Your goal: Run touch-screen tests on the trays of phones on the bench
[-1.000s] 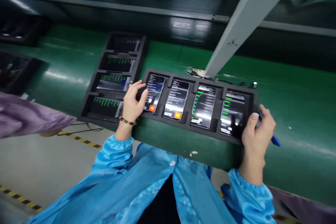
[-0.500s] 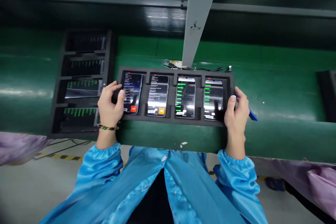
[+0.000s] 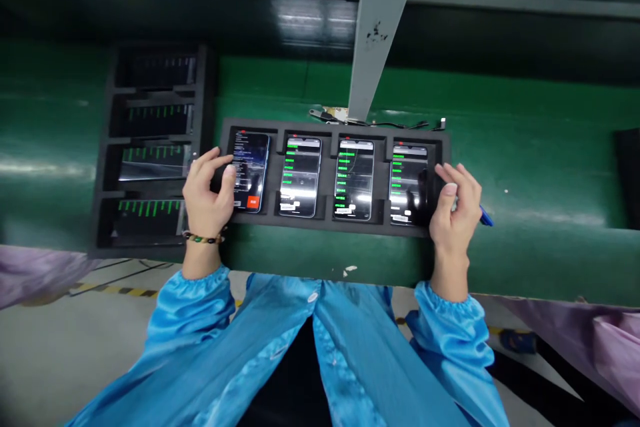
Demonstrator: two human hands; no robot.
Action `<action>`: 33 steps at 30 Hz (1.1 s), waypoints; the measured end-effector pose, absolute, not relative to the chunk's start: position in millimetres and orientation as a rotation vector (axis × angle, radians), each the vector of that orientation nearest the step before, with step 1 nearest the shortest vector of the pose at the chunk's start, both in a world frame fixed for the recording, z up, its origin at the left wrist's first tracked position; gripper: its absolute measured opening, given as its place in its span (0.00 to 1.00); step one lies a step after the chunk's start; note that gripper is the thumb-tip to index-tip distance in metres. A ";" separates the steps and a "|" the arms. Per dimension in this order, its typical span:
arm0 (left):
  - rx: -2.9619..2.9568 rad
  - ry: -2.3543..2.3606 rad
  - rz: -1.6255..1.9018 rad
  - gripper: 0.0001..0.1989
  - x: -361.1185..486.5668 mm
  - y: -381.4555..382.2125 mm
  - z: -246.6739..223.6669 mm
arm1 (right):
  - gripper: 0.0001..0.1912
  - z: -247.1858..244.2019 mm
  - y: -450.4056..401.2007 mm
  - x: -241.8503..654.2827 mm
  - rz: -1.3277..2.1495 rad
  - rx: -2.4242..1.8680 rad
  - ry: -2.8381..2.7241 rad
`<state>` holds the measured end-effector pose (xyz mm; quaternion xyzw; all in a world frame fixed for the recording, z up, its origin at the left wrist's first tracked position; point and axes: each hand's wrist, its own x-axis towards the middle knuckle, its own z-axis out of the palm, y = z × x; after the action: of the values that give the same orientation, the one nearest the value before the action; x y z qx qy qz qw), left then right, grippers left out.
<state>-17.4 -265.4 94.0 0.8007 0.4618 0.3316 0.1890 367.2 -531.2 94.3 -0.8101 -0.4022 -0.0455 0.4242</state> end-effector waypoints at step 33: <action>2.454 1.069 0.805 0.15 -19.8 -268.4 100.1 | 0.27 98.6 -532.9 367.2 0.011 -2.031 -1.155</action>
<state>-19.8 -268.4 100.1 0.8648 0.3768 0.2838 0.1723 367.2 -532.9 98.6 -0.7998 -0.4549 0.0044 0.3917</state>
